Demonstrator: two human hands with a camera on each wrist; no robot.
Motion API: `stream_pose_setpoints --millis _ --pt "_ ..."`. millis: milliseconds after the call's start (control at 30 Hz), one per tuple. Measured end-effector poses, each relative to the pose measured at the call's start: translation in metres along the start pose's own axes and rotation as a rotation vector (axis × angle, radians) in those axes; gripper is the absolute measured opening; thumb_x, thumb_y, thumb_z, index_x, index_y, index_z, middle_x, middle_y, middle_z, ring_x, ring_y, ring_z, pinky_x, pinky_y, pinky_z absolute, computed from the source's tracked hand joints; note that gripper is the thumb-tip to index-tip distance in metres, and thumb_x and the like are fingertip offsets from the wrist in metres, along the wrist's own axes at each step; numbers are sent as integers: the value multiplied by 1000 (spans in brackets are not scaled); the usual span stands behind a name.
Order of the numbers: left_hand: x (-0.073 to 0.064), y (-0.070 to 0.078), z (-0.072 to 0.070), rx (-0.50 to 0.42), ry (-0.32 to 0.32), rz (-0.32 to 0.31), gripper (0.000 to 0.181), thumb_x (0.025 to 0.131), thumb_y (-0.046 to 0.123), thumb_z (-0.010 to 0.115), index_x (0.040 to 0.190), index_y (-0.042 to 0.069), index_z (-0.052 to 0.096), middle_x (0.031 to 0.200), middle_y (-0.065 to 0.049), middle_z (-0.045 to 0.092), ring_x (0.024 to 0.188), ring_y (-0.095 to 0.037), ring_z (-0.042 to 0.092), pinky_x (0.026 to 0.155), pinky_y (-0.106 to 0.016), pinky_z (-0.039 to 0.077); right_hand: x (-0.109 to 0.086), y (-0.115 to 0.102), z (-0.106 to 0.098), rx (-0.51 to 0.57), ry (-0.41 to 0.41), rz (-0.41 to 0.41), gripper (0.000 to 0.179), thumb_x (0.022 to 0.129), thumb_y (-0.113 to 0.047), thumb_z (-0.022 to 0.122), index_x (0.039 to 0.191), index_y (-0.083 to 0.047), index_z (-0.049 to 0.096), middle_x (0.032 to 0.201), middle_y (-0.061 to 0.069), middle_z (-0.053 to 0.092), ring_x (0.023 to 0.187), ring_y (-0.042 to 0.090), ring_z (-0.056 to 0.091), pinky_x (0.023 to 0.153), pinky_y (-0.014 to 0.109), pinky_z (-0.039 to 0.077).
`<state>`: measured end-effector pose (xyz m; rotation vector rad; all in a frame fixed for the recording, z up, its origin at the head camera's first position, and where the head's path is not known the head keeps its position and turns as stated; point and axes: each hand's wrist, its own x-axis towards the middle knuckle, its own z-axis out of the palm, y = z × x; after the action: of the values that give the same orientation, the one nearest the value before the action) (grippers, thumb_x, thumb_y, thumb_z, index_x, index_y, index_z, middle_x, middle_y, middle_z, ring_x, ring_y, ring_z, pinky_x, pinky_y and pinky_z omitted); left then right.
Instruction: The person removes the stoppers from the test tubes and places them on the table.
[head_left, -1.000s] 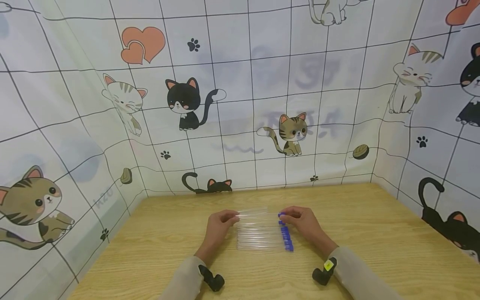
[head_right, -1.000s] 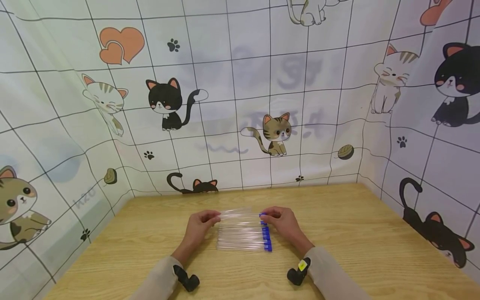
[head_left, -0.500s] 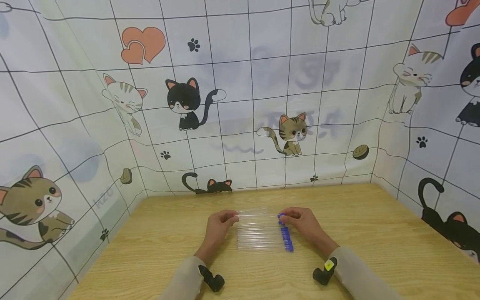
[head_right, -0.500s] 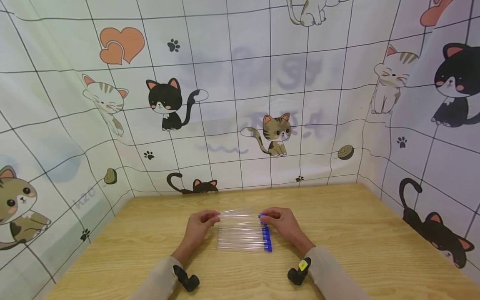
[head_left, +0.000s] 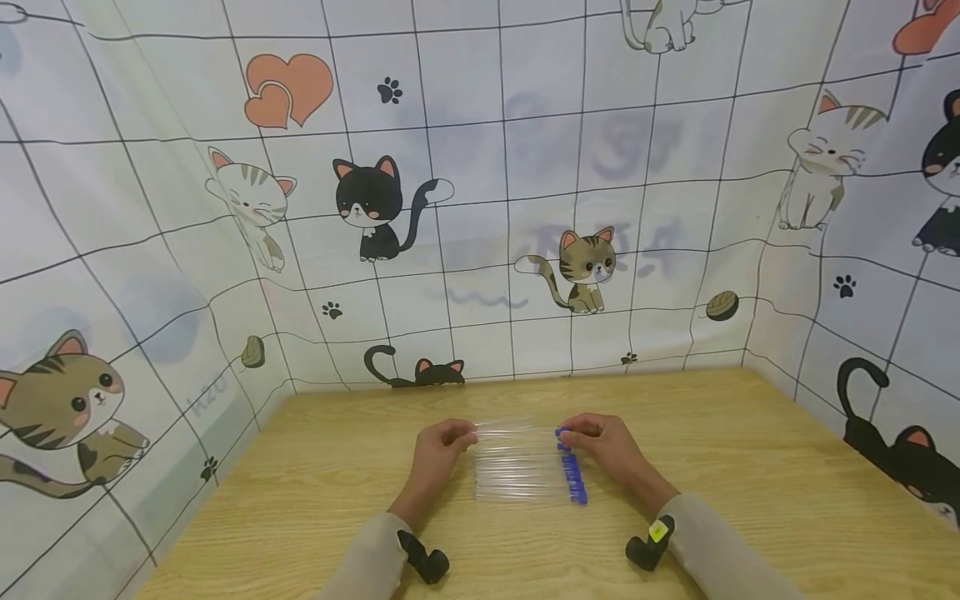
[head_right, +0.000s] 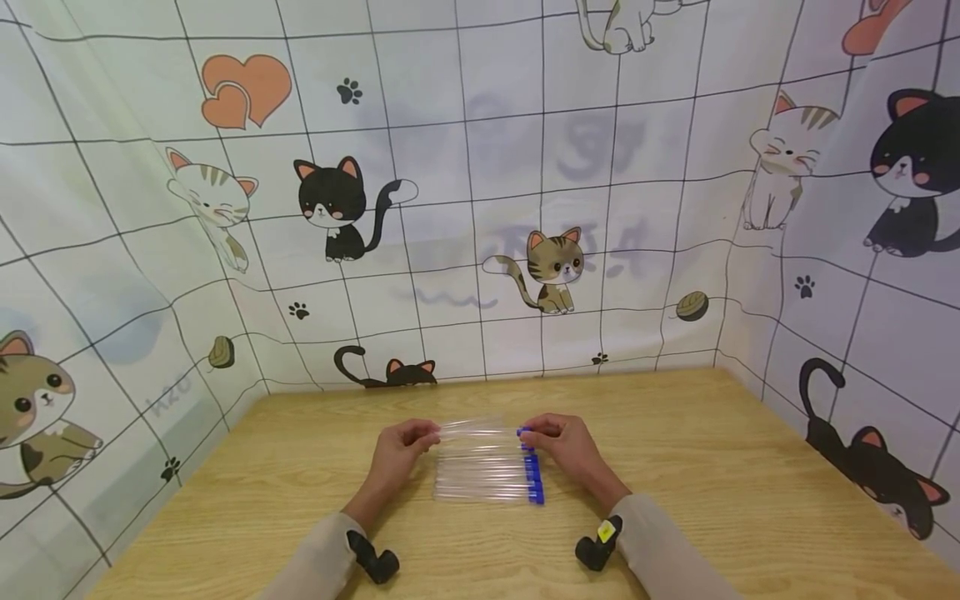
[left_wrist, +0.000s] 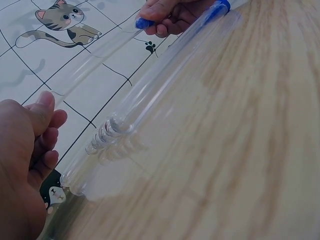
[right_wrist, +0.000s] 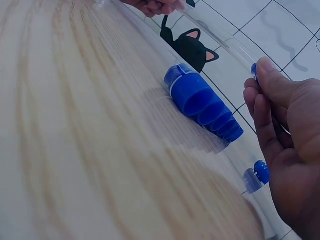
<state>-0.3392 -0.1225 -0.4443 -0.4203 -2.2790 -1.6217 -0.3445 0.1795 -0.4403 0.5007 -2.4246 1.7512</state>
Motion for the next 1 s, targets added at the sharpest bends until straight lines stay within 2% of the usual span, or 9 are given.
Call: stream_pose_setpoints --millis 300,467,667,800,1000 --pt "0 1 0 18 3 -16 15 88 11 70 99 1 70 85 1 68 81 -16 63 68 -25 48 1 1 -1 6 -9 19 29 82 -33 74 100 -11 71 91 3 72 89 20 67 86 37 48" --pt "0 2 1 8 5 -14 15 87 9 70 99 0 71 84 1 69 80 -16 63 68 -25 48 1 0 -1 13 -13 15 28 84 -30 74 102 -9 71 93 4 72 89 19 67 85 33 48" --pt "0 2 0 2 6 -9 15 87 9 70 99 0 71 84 1 69 80 -16 64 68 -25 48 -7 -21 -1 19 -11 -9 22 88 -18 71 102 -2 69 93 9 72 90 25 67 81 32 50" --pt "0 2 1 2 14 -10 14 87 9 70 99 1 71 85 1 69 80 -15 64 68 -25 48 -11 -30 0 -9 -7 -15 21 89 -16 68 103 0 69 94 14 71 91 28 66 80 31 50" --pt "1 1 2 2 39 -3 12 86 8 71 96 1 71 82 1 69 77 -15 63 66 -24 48 -2 -11 1 -5 35 -1 22 87 -20 71 102 -3 70 94 11 72 87 21 67 79 28 50"
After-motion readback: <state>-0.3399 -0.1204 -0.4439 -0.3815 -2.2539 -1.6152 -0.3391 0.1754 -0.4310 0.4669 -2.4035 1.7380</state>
